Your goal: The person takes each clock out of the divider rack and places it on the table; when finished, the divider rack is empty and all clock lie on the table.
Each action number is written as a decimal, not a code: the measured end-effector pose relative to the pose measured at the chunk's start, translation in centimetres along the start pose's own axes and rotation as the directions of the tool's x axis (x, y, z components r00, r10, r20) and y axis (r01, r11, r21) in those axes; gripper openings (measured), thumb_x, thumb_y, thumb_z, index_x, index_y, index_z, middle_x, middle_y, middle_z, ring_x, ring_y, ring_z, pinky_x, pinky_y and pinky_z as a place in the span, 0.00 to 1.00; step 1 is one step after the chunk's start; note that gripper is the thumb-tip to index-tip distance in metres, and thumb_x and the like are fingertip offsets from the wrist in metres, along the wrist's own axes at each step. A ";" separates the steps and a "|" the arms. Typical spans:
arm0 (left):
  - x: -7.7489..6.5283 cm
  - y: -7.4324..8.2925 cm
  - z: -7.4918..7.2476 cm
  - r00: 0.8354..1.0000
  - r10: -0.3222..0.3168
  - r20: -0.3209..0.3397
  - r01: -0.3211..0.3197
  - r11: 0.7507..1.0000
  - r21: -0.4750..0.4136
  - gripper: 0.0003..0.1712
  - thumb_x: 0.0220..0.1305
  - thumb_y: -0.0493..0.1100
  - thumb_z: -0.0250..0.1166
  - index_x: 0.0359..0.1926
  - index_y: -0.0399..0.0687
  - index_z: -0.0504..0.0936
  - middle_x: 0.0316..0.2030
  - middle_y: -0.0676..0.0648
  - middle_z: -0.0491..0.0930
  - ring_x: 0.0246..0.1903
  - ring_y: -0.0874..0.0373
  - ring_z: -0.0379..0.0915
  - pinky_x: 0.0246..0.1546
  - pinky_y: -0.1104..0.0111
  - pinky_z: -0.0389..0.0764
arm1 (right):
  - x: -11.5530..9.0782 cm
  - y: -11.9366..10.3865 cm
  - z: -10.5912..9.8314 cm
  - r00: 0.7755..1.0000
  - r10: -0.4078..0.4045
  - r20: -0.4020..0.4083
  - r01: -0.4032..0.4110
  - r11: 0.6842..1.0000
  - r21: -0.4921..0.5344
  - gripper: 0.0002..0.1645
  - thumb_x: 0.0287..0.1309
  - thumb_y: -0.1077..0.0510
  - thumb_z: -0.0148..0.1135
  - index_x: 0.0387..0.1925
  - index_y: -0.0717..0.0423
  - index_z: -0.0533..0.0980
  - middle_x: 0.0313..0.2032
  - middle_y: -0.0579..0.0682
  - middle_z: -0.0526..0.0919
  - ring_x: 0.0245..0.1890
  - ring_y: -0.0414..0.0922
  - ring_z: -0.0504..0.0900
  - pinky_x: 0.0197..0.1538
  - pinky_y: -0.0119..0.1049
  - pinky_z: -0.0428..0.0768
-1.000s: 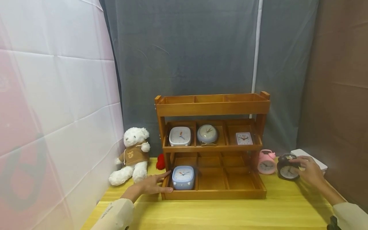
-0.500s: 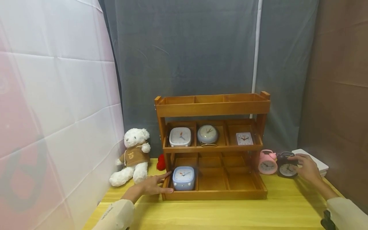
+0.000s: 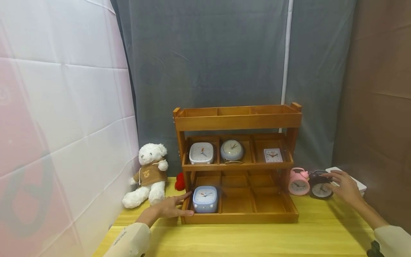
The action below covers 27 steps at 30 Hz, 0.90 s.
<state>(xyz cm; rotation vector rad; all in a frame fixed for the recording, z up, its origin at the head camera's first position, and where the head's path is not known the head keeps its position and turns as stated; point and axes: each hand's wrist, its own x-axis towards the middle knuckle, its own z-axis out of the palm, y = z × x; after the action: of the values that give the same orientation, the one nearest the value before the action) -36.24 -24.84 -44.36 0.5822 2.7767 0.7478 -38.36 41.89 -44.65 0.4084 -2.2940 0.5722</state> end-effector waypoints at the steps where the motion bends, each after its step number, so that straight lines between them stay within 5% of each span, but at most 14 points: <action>1: 0.0 0.0 0.0 1.000 -0.001 -0.001 0.001 1.000 0.008 0.55 0.61 0.70 0.71 0.81 0.56 0.60 0.69 0.33 0.73 0.65 0.36 0.74 0.65 0.41 0.72 | 0.1 -0.3 -0.1 1.000 -0.005 0.008 0.005 1.000 0.005 0.20 0.40 0.72 0.78 0.40 0.68 0.84 0.48 0.75 0.80 0.44 0.76 0.82 0.42 0.65 0.75; 10: -0.2 0.1 -0.1 1.000 0.004 -0.008 -0.004 1.000 0.019 0.55 0.60 0.70 0.71 0.81 0.56 0.61 0.70 0.33 0.71 0.65 0.36 0.73 0.65 0.41 0.72 | 0.1 -3.6 -0.6 0.997 -0.002 0.073 -0.003 0.997 0.071 0.23 0.44 0.68 0.81 0.45 0.65 0.85 0.50 0.66 0.82 0.38 0.63 0.89 0.40 0.31 0.79; 17: -0.2 0.2 -0.2 1.000 0.009 -0.005 -0.009 1.000 0.014 0.55 0.60 0.70 0.71 0.81 0.55 0.61 0.70 0.33 0.71 0.67 0.35 0.71 0.65 0.41 0.71 | 0.6 -6.7 -0.3 0.991 -0.069 0.111 0.041 0.971 0.236 0.24 0.46 0.72 0.79 0.48 0.68 0.83 0.49 0.68 0.84 0.40 0.30 0.84 0.38 0.20 0.82; 23: -0.1 0.3 -0.1 1.000 -0.002 0.001 0.002 1.000 0.006 0.55 0.61 0.69 0.71 0.81 0.55 0.60 0.71 0.33 0.70 0.68 0.34 0.69 0.66 0.41 0.70 | 0.6 -9.6 0.6 0.984 -0.048 0.171 0.011 0.978 0.210 0.23 0.52 0.68 0.78 0.51 0.67 0.82 0.45 0.68 0.87 0.35 0.58 0.90 0.33 0.37 0.88; 27: -0.2 0.4 -0.2 1.000 0.006 0.002 -0.006 1.000 0.012 0.55 0.61 0.68 0.72 0.81 0.54 0.60 0.71 0.33 0.70 0.68 0.34 0.69 0.66 0.40 0.70 | 0.7 -11.3 1.6 0.978 -0.044 0.204 -0.011 0.966 0.257 0.24 0.54 0.66 0.78 0.53 0.66 0.83 0.46 0.66 0.88 0.39 0.63 0.89 0.39 0.49 0.88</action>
<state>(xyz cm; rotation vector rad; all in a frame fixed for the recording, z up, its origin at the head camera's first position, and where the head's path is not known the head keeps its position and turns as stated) -35.96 -24.69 -43.96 0.5928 2.7811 0.7321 -34.79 31.36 -42.01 0.6389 -2.4190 0.8594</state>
